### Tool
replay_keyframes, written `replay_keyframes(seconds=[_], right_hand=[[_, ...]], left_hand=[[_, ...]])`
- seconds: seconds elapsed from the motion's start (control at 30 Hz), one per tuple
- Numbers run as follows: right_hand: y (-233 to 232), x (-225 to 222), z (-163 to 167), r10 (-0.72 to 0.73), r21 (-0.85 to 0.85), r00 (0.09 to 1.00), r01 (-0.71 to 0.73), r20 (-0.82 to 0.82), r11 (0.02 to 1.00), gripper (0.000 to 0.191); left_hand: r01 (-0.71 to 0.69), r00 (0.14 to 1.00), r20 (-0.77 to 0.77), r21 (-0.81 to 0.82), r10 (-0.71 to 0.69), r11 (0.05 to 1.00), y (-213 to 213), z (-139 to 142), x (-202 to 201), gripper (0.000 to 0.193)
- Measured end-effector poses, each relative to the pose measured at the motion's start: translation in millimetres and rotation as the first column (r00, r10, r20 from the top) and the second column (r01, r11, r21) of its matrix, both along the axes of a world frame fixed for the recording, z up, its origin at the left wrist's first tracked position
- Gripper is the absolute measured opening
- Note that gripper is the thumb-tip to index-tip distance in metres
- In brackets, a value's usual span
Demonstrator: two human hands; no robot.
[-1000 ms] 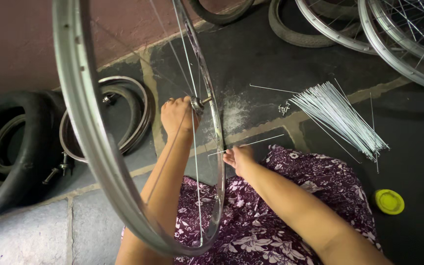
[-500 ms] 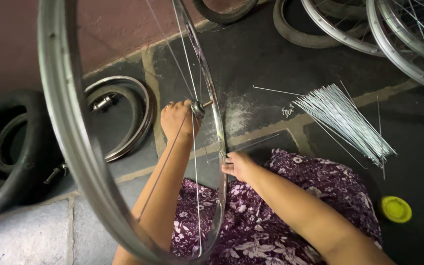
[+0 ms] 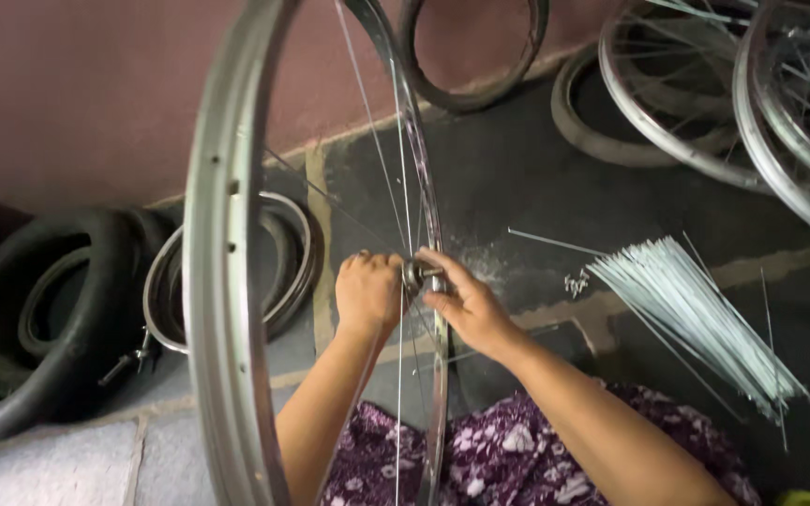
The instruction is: The person inserts metal spokes into the holes of a bicycle rim and hub, threading them through and securing them by hand. The person works on one wheel at a time, adding multiple spokes in sequence.
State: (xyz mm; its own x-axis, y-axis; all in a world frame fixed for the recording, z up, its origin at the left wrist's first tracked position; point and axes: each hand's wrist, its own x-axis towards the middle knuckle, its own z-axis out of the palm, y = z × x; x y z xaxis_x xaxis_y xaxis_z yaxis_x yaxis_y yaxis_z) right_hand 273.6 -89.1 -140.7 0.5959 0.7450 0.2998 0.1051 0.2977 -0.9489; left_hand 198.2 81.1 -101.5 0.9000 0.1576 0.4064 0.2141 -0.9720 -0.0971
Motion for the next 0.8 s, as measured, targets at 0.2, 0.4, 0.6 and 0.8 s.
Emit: replay_keyframes(seconds=[0.2,0.4,0.6,0.8], right_hand=[[13,28,-20,0.125,0.159,0.992,-0.119,-0.028,0.98,0.051],[0,38,-24,-0.017,0.04,0.998,0.014,0.066,0.999,0.049],[-7,37,-16,-0.074,0.056,0.987,0.066,0.146,0.996,0.048],[-8,34,-16,0.026,0.092,0.999,-0.023,-0.027,0.995,0.048]], left_hand=[[0.014,0.996,-0.089,-0.004,-0.014,1.0,-7,6,16,0.013],[0.007,0.994,-0.111,-0.024,-0.009,1.0,-25,20,26,0.006],[-0.051,0.972,0.226,-0.089,0.07,0.995,-47,18,-8,0.034],[-0.222,0.826,0.307,-0.594,0.473,0.773,-54,-100,-68,0.058]])
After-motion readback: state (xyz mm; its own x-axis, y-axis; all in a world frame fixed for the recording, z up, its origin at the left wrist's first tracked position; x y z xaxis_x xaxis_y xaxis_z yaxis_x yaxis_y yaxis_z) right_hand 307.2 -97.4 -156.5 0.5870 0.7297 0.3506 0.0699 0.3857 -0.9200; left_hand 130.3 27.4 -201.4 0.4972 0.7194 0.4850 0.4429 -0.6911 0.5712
